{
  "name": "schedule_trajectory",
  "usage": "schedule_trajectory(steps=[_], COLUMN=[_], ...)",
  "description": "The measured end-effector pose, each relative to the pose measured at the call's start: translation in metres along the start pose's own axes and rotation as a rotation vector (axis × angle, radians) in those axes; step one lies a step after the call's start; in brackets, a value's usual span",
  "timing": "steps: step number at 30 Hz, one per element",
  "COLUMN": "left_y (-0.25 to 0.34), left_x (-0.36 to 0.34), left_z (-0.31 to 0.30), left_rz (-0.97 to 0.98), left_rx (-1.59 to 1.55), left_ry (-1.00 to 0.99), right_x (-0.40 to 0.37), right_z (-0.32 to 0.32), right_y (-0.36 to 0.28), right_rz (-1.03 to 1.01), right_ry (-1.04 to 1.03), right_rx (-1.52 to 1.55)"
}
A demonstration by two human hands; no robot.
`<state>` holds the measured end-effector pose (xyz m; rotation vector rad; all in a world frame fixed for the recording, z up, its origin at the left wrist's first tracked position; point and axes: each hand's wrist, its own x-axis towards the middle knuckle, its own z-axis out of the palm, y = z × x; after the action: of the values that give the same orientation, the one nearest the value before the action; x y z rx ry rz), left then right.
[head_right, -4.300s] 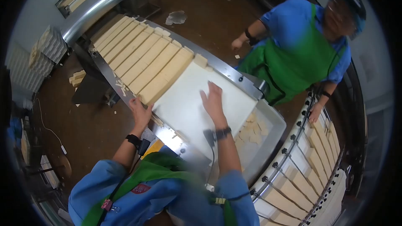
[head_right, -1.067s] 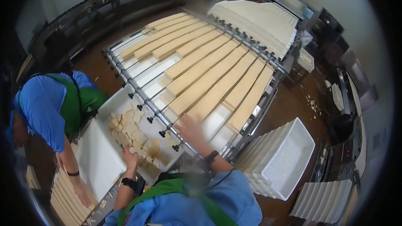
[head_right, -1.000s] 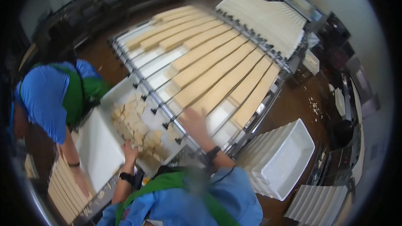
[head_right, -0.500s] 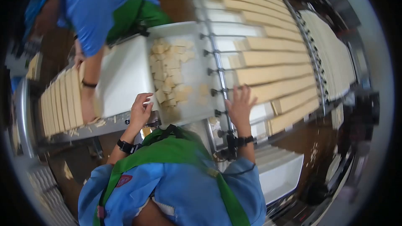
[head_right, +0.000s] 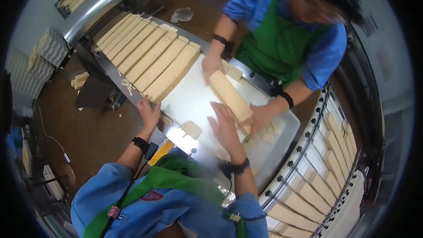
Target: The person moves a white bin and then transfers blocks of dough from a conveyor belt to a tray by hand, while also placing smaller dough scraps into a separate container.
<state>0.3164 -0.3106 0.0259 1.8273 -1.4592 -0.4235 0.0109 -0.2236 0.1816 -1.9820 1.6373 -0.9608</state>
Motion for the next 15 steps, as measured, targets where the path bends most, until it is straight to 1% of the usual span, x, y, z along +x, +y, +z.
schedule_trajectory(steps=[2, 3, 4, 5, 7, 9, 10, 12, 13, 15], left_y=[-0.002, -0.001, 0.000, 0.003, 0.008, 0.012, 0.015, 0.022, 0.025, 0.028], left_x=[0.026, 0.036, 0.043, 0.050, 0.058, 0.062, 0.062, 0.061, 0.061, 0.062], left_z=[0.000, 0.000, 0.001, 0.002, 0.002, 0.003, 0.002, 0.001, 0.002, 0.006], left_rz=[0.051, 0.047, 0.057, 0.068, 0.043, 0.009, 0.006, -0.023, -0.060, -0.073], left_rx=[0.062, 0.061, 0.068, 0.076, 0.077, 0.097, 0.101, 0.110, 0.120, 0.119], left_ry=[-0.060, -0.052, -0.114, -0.178, -0.197, -0.226, -0.226, -0.223, -0.246, -0.228], right_x=[0.069, 0.100, 0.132, 0.164, 0.220, 0.266, 0.282, 0.305, 0.311, 0.324], right_z=[0.044, 0.070, 0.095, 0.115, 0.146, 0.175, 0.187, 0.204, 0.206, 0.206], right_y=[0.020, 0.038, 0.056, 0.070, 0.095, 0.120, 0.129, 0.145, 0.144, 0.141], right_rz=[-0.067, -0.095, -0.123, -0.122, -0.123, -0.047, -0.047, 0.075, 0.073, 0.200], right_ry=[-0.043, -0.035, -0.027, -0.023, -0.022, 0.012, 0.010, -0.003, -0.009, -0.077], right_rx=[-0.025, -0.069, -0.114, -0.141, -0.165, -0.292, -0.287, -0.377, -0.373, -0.538])
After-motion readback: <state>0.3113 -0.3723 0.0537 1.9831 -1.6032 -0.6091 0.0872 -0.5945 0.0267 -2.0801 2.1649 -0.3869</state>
